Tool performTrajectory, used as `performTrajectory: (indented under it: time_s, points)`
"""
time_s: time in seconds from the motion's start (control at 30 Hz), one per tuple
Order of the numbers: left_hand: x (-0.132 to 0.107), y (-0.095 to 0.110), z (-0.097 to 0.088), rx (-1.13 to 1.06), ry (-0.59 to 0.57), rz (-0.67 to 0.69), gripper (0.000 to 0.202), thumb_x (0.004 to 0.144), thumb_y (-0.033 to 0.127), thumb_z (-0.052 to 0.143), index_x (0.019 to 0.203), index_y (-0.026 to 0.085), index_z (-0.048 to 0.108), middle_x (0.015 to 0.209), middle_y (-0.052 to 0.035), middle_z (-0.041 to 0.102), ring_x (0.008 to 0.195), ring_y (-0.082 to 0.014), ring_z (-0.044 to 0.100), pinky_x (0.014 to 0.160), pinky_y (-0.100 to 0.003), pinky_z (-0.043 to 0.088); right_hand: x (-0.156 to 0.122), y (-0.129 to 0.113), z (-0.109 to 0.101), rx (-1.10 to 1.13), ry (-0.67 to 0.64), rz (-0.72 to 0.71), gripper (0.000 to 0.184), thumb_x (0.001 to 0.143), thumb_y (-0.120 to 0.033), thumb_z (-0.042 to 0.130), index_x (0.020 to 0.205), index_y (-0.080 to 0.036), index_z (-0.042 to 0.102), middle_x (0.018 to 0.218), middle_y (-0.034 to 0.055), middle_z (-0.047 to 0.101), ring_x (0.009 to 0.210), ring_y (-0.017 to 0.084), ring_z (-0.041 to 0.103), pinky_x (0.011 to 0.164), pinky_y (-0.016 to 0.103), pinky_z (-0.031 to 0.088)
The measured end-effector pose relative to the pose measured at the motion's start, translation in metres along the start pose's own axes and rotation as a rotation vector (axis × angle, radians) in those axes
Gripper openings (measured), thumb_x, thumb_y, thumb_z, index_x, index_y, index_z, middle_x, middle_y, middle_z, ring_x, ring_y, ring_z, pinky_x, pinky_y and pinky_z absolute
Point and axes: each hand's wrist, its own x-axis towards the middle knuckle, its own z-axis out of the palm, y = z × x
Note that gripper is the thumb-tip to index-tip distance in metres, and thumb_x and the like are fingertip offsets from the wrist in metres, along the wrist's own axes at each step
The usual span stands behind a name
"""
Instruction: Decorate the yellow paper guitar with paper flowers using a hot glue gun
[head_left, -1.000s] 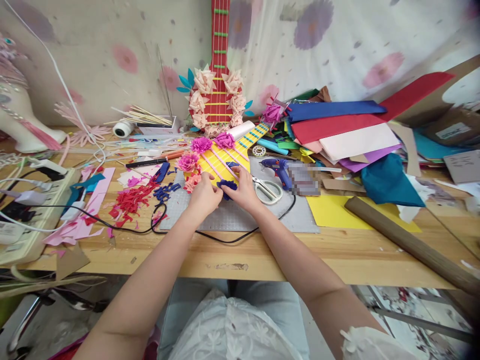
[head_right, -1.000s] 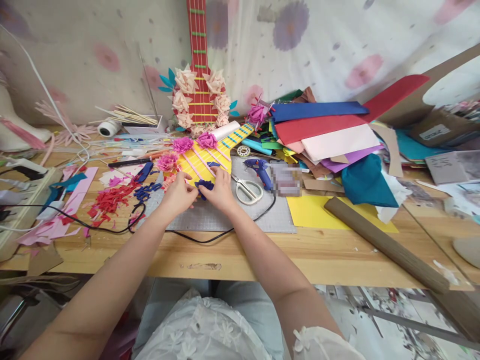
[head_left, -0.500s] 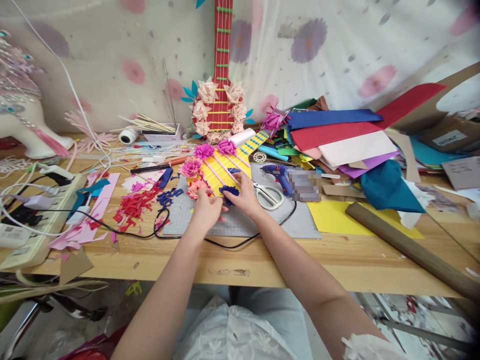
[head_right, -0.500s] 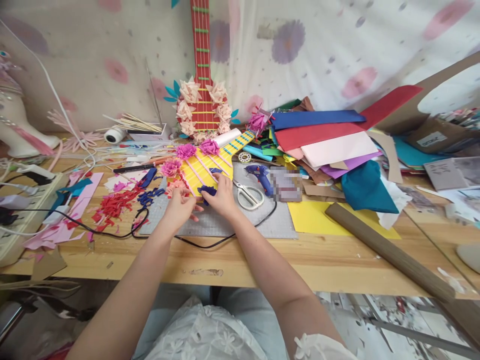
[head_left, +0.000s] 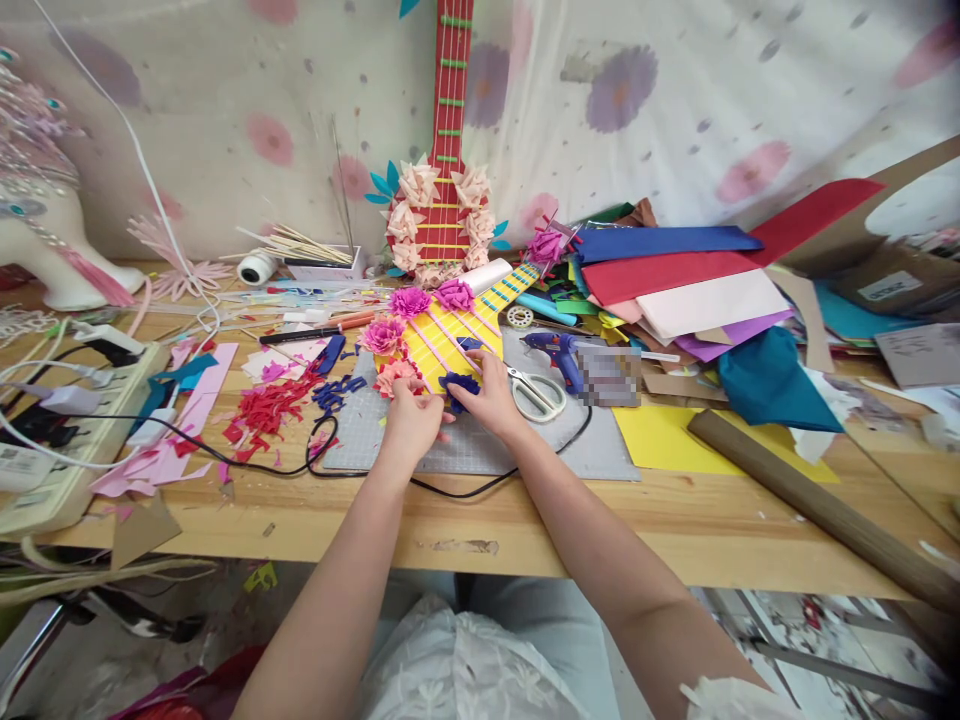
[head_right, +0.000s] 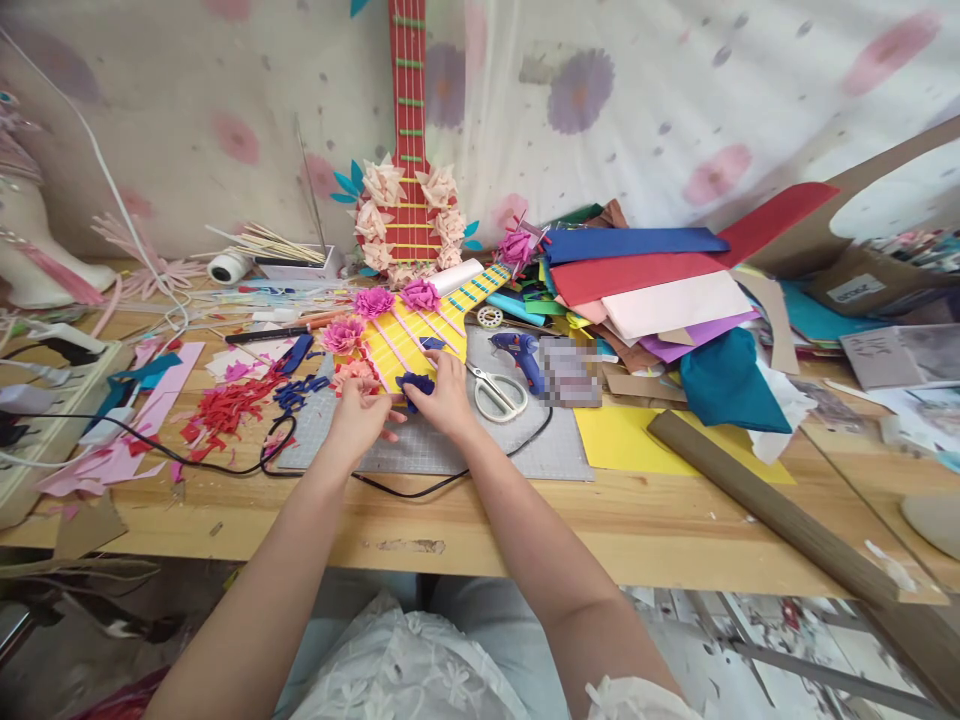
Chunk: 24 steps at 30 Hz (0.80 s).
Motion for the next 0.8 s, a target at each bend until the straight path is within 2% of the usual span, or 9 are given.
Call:
performTrajectory:
  time_s: [0.27,0.4,0.6,0.7,0.8]
  points:
    - [-0.005,0.004,0.002,-0.088,-0.008,-0.037,0.028,0.078,0.01,0.052,0.094,0.021,0.031,0.087,-0.0052,0.066,0.054,-0.0129,0.065,0.035,-0.02,0.047,0.0,0.002,0.0,0.009,-0.008,-0.003,0.046,0.068,-0.032,0.066,0.109,-0.02,0.049,0.114,0.0111,0.056,0.111,0.026,0.048,0.098,0.046,0.037]
    - [-0.01,0.011,0.003,-0.251,-0.018,-0.114,0.028,0.078,0.009,0.053,0.093,0.02,0.032,0.086,-0.0044,0.066,0.054,-0.0114,0.065,0.036,-0.016,0.046,0.0,0.004,0.001,0.007,-0.007,-0.006,0.046,0.069,-0.033,0.065,0.11,-0.021,0.049,0.115,0.0108,0.056,0.111,0.026,0.049,0.098,0.046,0.037]
    - [-0.025,0.012,0.0,-0.493,-0.067,-0.197,0.032,0.076,0.008,0.054,0.098,0.019,0.034,0.089,-0.0031,0.065,0.06,-0.012,0.068,0.042,-0.017,0.05,0.0,0.004,0.0,0.002,-0.025,-0.004,0.046,0.069,-0.035,0.065,0.11,-0.021,0.05,0.115,0.0109,0.055,0.111,0.026,0.048,0.099,0.046,0.036]
    - [-0.029,0.007,-0.002,-0.48,-0.09,-0.18,0.035,0.074,0.01,0.056,0.101,0.019,0.035,0.097,-0.0045,0.065,0.062,-0.0121,0.068,0.047,-0.019,0.053,0.0,0.003,-0.001,0.008,-0.027,-0.001,0.046,0.069,-0.035,0.066,0.11,-0.021,0.05,0.115,0.0108,0.055,0.111,0.026,0.048,0.1,0.047,0.036]
    - [-0.03,0.003,-0.002,-0.41,-0.083,-0.132,0.041,0.07,0.007,0.054,0.104,0.02,0.035,0.113,-0.0087,0.061,0.062,-0.0111,0.068,0.048,-0.021,0.054,0.0,0.002,-0.002,0.019,-0.022,0.007,0.045,0.068,-0.035,0.066,0.108,-0.021,0.05,0.114,0.0107,0.056,0.111,0.026,0.049,0.099,0.047,0.036]
